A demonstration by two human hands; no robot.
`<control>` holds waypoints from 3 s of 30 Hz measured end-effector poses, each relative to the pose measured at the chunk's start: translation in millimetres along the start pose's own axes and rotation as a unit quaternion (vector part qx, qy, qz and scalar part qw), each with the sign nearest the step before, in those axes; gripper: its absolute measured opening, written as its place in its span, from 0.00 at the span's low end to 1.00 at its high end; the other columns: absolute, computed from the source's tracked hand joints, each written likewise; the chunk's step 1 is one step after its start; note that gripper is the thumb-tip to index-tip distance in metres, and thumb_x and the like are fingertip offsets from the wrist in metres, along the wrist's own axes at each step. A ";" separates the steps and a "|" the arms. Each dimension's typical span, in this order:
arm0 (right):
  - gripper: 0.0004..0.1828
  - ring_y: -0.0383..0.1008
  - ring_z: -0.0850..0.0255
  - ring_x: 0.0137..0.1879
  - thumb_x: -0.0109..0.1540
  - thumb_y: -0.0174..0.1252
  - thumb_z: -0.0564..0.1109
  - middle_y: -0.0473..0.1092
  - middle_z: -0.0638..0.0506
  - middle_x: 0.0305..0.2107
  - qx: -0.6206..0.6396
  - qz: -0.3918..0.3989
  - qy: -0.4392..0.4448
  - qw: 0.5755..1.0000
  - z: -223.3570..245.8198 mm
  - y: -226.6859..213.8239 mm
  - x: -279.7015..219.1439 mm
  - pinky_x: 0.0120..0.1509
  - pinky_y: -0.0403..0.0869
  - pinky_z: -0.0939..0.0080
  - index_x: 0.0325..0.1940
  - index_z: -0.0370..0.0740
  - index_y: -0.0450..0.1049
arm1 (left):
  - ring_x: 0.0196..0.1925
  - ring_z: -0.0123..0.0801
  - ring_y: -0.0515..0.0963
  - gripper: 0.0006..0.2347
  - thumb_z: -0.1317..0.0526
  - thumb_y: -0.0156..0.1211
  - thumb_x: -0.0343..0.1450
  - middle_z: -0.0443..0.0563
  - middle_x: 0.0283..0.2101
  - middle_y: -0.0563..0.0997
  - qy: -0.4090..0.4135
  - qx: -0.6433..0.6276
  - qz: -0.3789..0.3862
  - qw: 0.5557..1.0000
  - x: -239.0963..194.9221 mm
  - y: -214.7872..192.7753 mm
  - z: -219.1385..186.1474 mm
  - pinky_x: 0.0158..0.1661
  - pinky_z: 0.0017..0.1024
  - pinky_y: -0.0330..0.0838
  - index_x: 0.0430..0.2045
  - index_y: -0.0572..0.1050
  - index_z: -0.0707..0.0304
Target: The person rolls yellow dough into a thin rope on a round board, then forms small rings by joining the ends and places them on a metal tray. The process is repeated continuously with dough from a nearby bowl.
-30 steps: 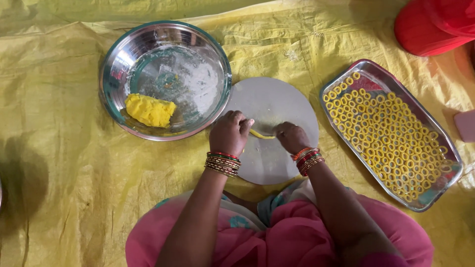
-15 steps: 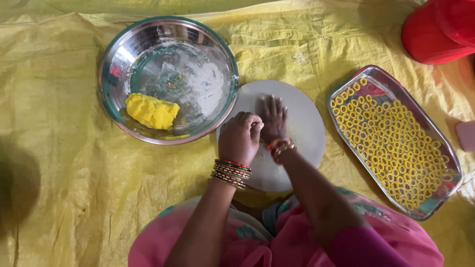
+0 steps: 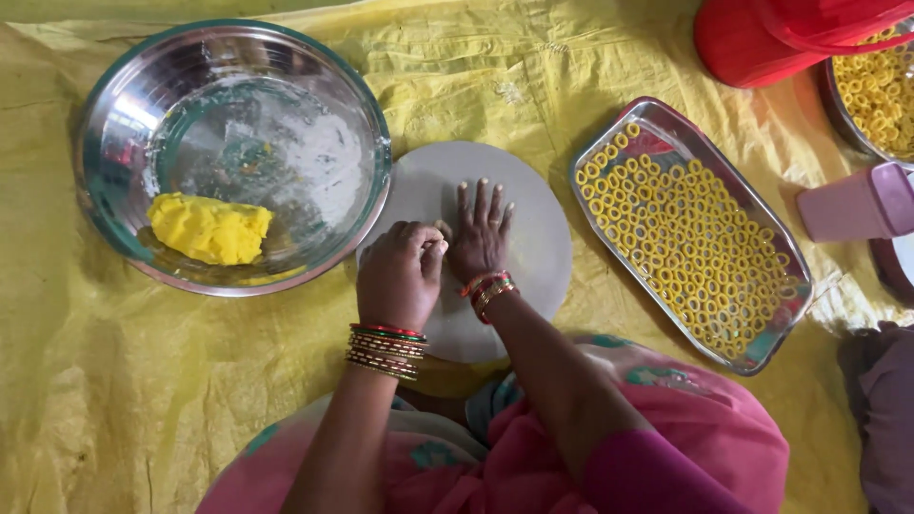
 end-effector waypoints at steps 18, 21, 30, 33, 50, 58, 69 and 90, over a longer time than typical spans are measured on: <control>0.43 0.33 0.39 0.82 0.60 0.52 0.57 0.43 0.39 0.76 -0.044 0.020 -0.002 0.999 1.5 -4.3 -12.8 0.81 0.33 0.32 0.79 0.46 0.52 | 0.39 0.49 0.79 0.02 0.62 0.64 0.69 0.51 0.35 0.81 -0.008 0.014 -0.002 1.000 5.9 3.4 1.8 0.42 0.45 0.71 0.31 0.77 0.57; 0.37 0.33 0.38 0.82 0.66 0.49 0.55 0.44 0.38 0.77 -0.035 0.029 -0.027 0.999 12.2 4.8 -39.8 0.79 0.34 0.32 0.80 0.48 0.54 | 0.38 0.49 0.79 0.03 0.61 0.64 0.69 0.51 0.35 0.81 -0.014 0.020 0.006 1.000 9.2 8.7 1.6 0.41 0.45 0.71 0.30 0.77 0.57; 0.39 0.33 0.36 0.81 0.66 0.52 0.62 0.43 0.38 0.76 -0.012 0.010 0.045 0.999 -23.2 -14.0 17.9 0.79 0.33 0.30 0.76 0.43 0.54 | 0.38 0.48 0.79 0.03 0.61 0.64 0.69 0.50 0.35 0.81 -0.027 0.014 0.012 0.999 4.4 3.3 4.2 0.41 0.45 0.71 0.30 0.77 0.57; 0.45 0.33 0.38 0.81 0.60 0.54 0.59 0.44 0.38 0.76 -0.037 0.023 0.002 0.999 -9.4 -8.8 -8.0 0.79 0.33 0.30 0.78 0.44 0.53 | 0.38 0.48 0.80 0.03 0.61 0.64 0.69 0.50 0.35 0.81 -0.026 0.008 0.003 1.000 7.6 2.9 3.2 0.41 0.44 0.72 0.31 0.77 0.56; 0.39 0.37 0.36 0.82 0.66 0.54 0.60 0.47 0.37 0.76 -0.067 -0.023 -0.045 0.996 -55.1 -33.8 48.2 0.80 0.36 0.32 0.76 0.42 0.58 | 0.37 0.47 0.80 0.03 0.61 0.65 0.69 0.49 0.33 0.80 -0.045 0.002 0.009 0.999 9.7 5.9 2.3 0.41 0.44 0.72 0.29 0.76 0.56; 0.37 0.38 0.38 0.83 0.65 0.52 0.55 0.48 0.39 0.77 -0.102 0.007 -0.136 0.985 0.7 -9.9 -7.3 0.82 0.36 0.31 0.78 0.46 0.58 | 0.38 0.47 0.80 0.04 0.60 0.65 0.69 0.49 0.34 0.80 -0.051 0.015 0.005 0.999 9.3 7.4 7.5 0.42 0.44 0.72 0.30 0.76 0.56; 0.34 0.37 0.38 0.82 0.66 0.51 0.56 0.48 0.39 0.76 -0.082 0.057 -0.189 0.977 18.6 7.8 -28.5 0.81 0.36 0.30 0.75 0.43 0.58 | 0.38 0.47 0.80 0.05 0.60 0.65 0.68 0.49 0.34 0.80 -0.048 0.020 0.004 0.999 10.3 7.3 5.7 0.42 0.44 0.72 0.30 0.76 0.56; 0.39 0.36 0.35 0.81 0.67 0.56 0.59 0.48 0.35 0.75 -0.046 -0.018 -0.067 0.997 -47.7 -30.7 42.0 0.80 0.35 0.29 0.77 0.41 0.57 | 0.39 0.46 0.80 0.04 0.59 0.64 0.68 0.48 0.36 0.80 -0.066 0.010 0.014 0.998 11.2 7.8 2.5 0.43 0.44 0.72 0.31 0.76 0.55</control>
Point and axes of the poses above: each hand's wrist, its own x-axis towards the middle knuckle, its own y-axis out of the palm, z = x × y, the point moved 10 cm from there along x, towards the middle knuckle
